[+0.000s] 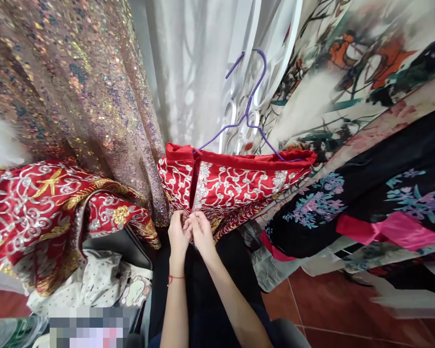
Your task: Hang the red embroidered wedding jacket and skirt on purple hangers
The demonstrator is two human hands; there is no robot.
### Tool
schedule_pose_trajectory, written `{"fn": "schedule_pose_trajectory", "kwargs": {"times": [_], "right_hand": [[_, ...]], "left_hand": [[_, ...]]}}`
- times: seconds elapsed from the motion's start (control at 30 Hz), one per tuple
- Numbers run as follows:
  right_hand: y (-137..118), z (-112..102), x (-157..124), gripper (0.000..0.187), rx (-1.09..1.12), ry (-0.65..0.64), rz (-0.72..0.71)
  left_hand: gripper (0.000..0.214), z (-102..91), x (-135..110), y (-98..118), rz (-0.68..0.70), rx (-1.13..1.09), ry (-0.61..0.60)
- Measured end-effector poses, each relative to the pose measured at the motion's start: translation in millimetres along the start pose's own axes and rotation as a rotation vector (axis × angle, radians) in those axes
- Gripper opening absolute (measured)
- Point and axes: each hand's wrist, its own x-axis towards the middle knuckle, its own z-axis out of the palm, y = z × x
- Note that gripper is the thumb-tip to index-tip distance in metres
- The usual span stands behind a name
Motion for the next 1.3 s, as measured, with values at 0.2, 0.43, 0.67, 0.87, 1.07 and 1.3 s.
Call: {"fn": "schedule_pose_trajectory", "kwargs": {"times": [0.2,0.43,0.67,0.87,1.07,1.3], "right_hand": [[-1.4,1.9,3.3,0.040,-0.040,-0.072,0.040],[-22.1,25.0,4.0,0.032,-0.024,0.082,-0.088],[-84.1,42.7,26.2,0.027,0.029,0.115,-0.214],[-104.4,46.3,40.0,0.025,-0.021,0.099,-0.291],[-121.4,39.7,44.9,0.025,-0.106,0.067,-0.363],[-124.1,22.2,41.9,0.024,-0.323,-0.003,-0.411]], "left_hand": [[0.018,-5.0,12.0,9.0,-0.037,0.000,-0.135],[0.021,4.8,3.6,-2.8,-0.072,0.048,-0.077],[0.016,18.3,1.5,-3.3,-0.050,-0.005,-0.026],[0.018,16.9,-0.5,2.7,-0.042,-0.035,-0.005],[0.023,14.3,-3.3,12.5,-0.064,0.001,0.013],[0.017,-3.7,34.4,23.6,-0.025,-0.004,-0.073]]}}
